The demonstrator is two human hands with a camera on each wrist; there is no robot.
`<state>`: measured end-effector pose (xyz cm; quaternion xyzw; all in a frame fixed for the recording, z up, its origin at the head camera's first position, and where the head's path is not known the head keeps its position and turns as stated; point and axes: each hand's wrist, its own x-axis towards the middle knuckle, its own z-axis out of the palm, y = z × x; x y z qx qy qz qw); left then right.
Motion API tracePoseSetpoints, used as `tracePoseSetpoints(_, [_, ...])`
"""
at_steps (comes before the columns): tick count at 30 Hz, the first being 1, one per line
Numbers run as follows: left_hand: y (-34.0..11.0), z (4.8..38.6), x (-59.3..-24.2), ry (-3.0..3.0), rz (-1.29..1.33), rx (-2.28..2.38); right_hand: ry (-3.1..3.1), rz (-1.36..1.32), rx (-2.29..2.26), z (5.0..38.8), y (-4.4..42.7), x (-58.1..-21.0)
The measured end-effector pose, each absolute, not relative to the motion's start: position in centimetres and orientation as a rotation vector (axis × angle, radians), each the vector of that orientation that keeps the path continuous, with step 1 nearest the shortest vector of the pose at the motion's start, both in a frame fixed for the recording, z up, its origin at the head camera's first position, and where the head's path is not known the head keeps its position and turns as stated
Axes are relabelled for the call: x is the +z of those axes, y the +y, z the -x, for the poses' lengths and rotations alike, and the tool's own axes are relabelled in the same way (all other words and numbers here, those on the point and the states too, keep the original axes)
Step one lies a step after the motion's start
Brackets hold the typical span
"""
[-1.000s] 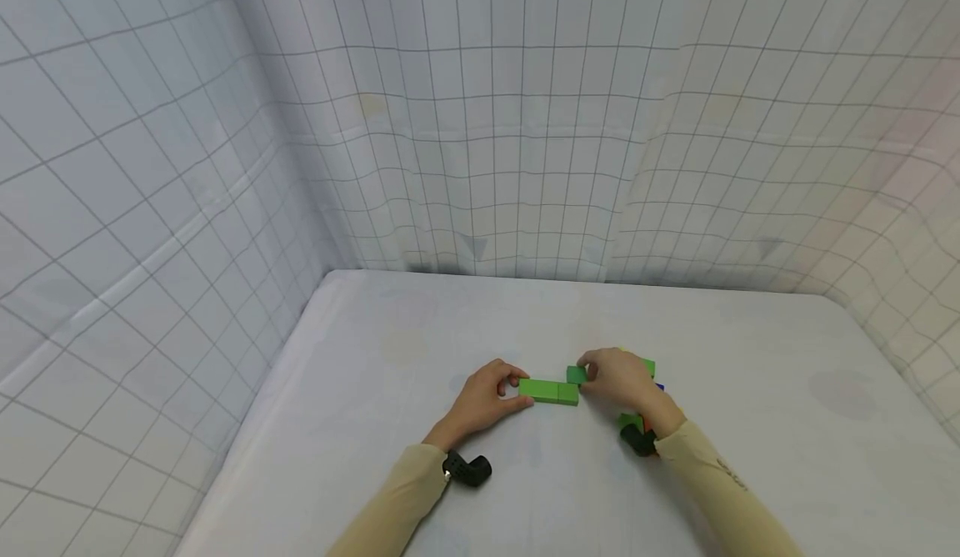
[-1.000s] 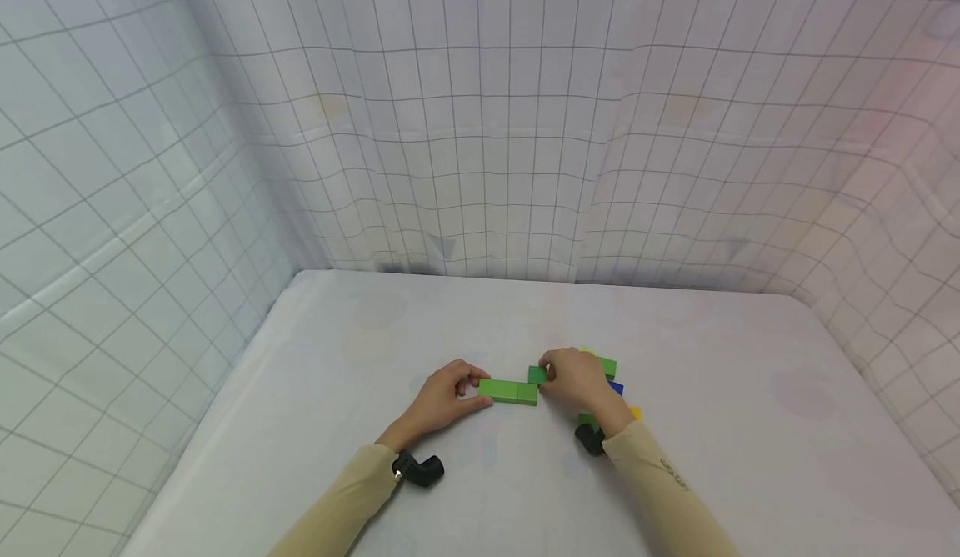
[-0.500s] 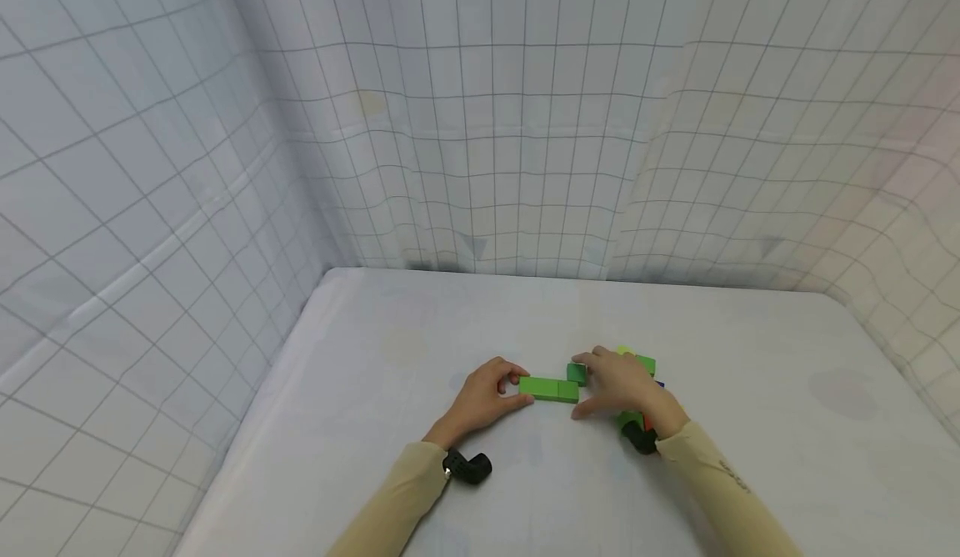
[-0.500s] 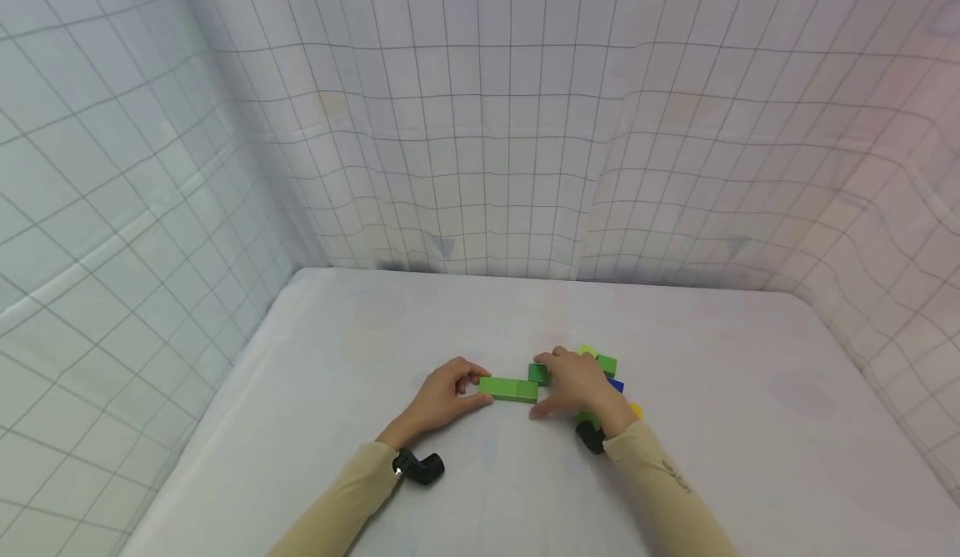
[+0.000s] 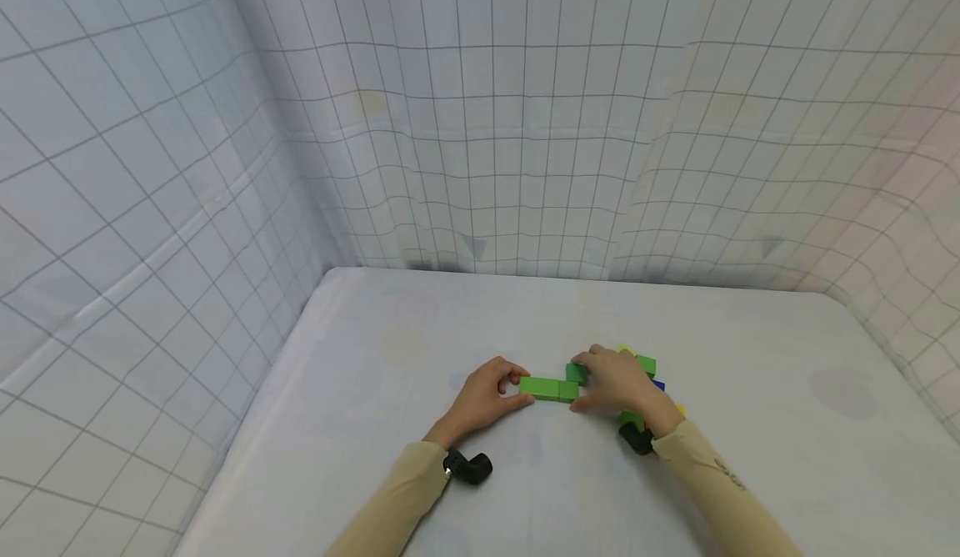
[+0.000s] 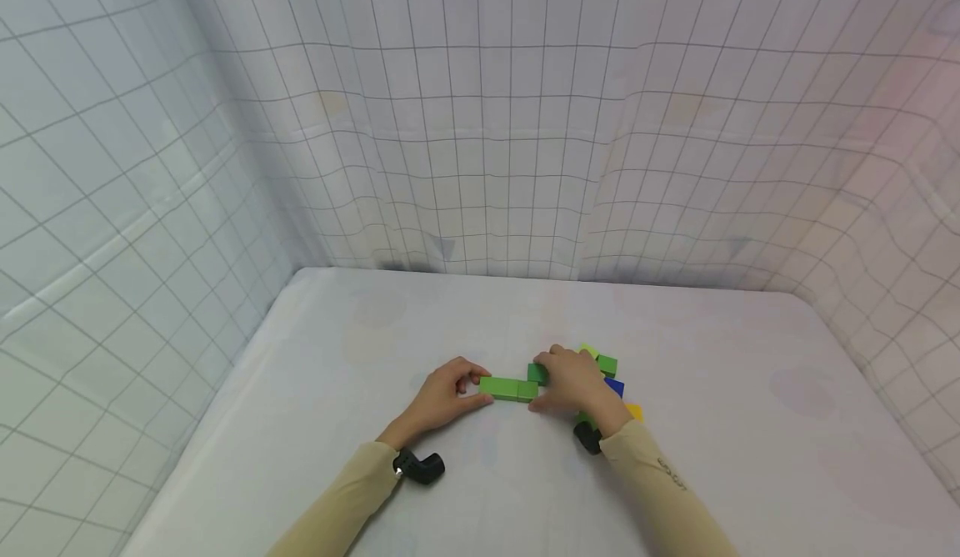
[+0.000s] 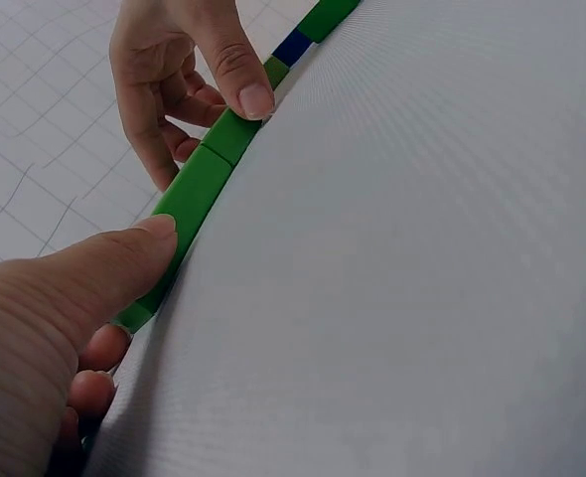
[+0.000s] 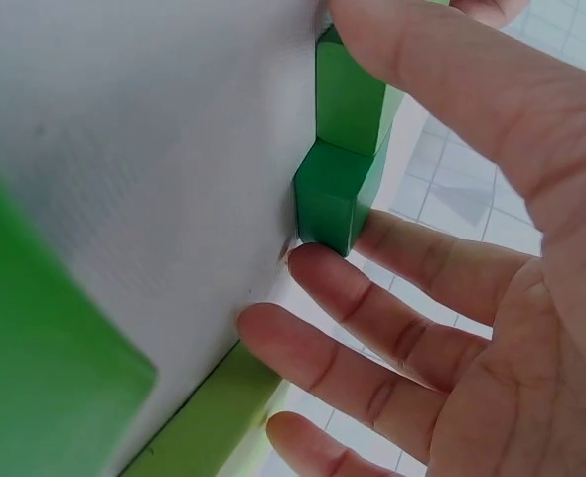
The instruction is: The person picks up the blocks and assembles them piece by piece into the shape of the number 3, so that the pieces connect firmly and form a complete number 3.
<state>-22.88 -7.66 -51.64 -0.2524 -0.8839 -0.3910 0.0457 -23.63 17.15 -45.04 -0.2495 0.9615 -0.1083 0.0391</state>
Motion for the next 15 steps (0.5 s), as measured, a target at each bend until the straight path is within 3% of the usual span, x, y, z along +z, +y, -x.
tracePoseSetpoints(15, [-7.7,22.91,-51.58,-2.684,0.785,-1.199,2.955,0.751,-0.35,23.81,17.13,-45.22])
